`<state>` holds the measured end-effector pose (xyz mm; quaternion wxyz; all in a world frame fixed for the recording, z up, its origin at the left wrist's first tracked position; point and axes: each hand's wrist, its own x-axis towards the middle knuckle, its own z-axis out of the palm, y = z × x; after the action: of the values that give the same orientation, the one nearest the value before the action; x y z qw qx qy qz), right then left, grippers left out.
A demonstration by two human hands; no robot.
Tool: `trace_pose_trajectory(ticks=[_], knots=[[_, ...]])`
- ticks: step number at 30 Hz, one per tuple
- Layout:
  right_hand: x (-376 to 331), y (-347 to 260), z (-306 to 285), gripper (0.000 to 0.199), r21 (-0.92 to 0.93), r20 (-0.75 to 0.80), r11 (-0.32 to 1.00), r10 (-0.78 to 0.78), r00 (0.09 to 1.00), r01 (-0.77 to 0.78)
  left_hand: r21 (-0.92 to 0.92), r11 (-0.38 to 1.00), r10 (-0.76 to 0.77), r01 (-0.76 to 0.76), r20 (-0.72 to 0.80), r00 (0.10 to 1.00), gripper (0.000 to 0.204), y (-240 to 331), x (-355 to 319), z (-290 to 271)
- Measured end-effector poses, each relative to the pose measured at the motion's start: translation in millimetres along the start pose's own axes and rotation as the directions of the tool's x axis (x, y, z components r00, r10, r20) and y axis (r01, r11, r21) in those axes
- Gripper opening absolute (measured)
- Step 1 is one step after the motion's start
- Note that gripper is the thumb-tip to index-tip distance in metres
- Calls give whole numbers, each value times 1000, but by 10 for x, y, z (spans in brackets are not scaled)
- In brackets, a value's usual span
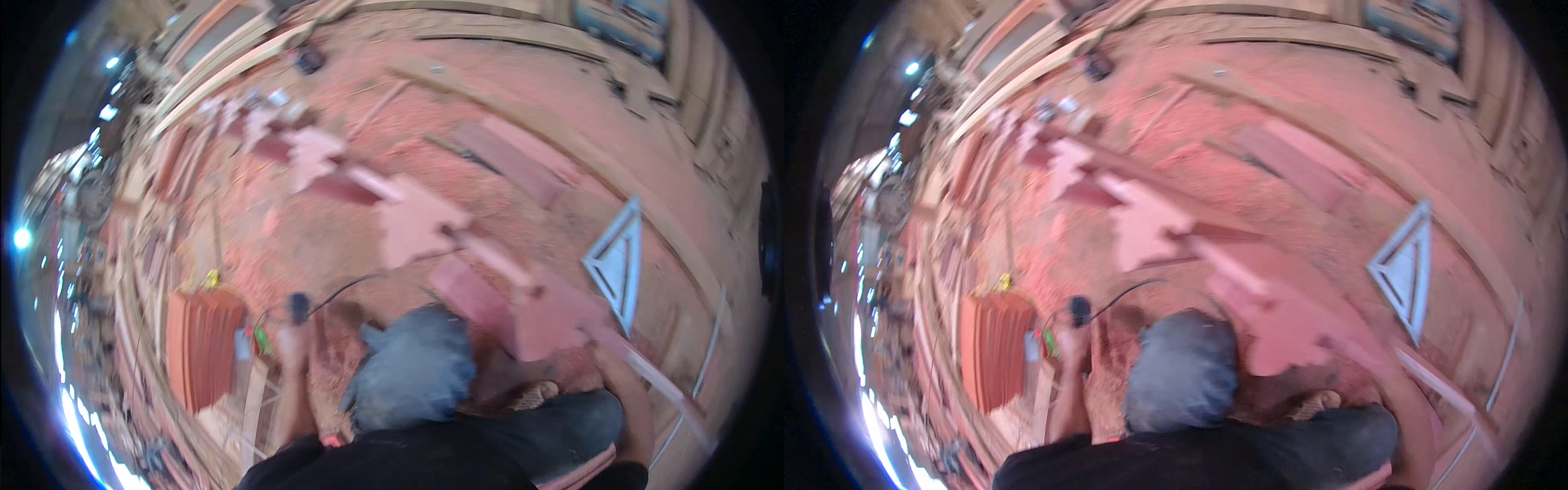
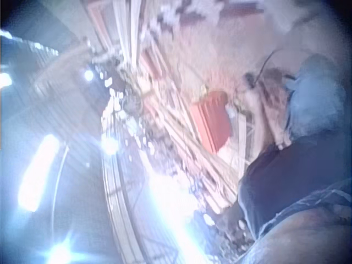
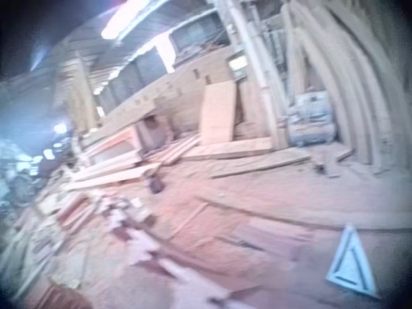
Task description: The person assembles small reddish wooden pieces into a larger structure using a nail gun and hammer. They align the pieces, drive nails, and tap them into place, gradually building a stepped assembly.
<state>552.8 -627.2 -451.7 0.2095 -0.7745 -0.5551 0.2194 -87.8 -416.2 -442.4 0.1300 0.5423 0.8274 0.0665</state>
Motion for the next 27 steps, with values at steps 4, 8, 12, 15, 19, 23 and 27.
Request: trace_pose_trajectory(ticks=[4,8,12,15,19,23,27], knots=[[158,-30,88,20,-19,12,998,-57,998,57,-357,873,220,-332,-320,922,35,740,72,-1325],[190,-76,91,17,-39,-8,998,-53,999,53,-263,842,267,-471,-554,788,37,1793,136,-2645],[182,-149,78,21,-31,36,1000,5,999,-3,-87,440,770,-894,-476,426,28,3491,-65,-3177],[167,-180,117,22,-82,13,997,1,1000,0,-68,140,964,-988,-218,152,26,4904,-536,-2994],[118,-171,178,21,-45,36,999,-16,999,18,-166,-22,952,-986,297,-71,32,6394,-1244,-2076],[119,-155,214,26,-123,29,990,-60,998,63,-200,93,414,-975,899,-144,46,7082,-1579,-820],[131,-166,216,29,-150,19,987,-52,998,55,-312,199,88,-929,950,-301,38,7071,-1514,257]])
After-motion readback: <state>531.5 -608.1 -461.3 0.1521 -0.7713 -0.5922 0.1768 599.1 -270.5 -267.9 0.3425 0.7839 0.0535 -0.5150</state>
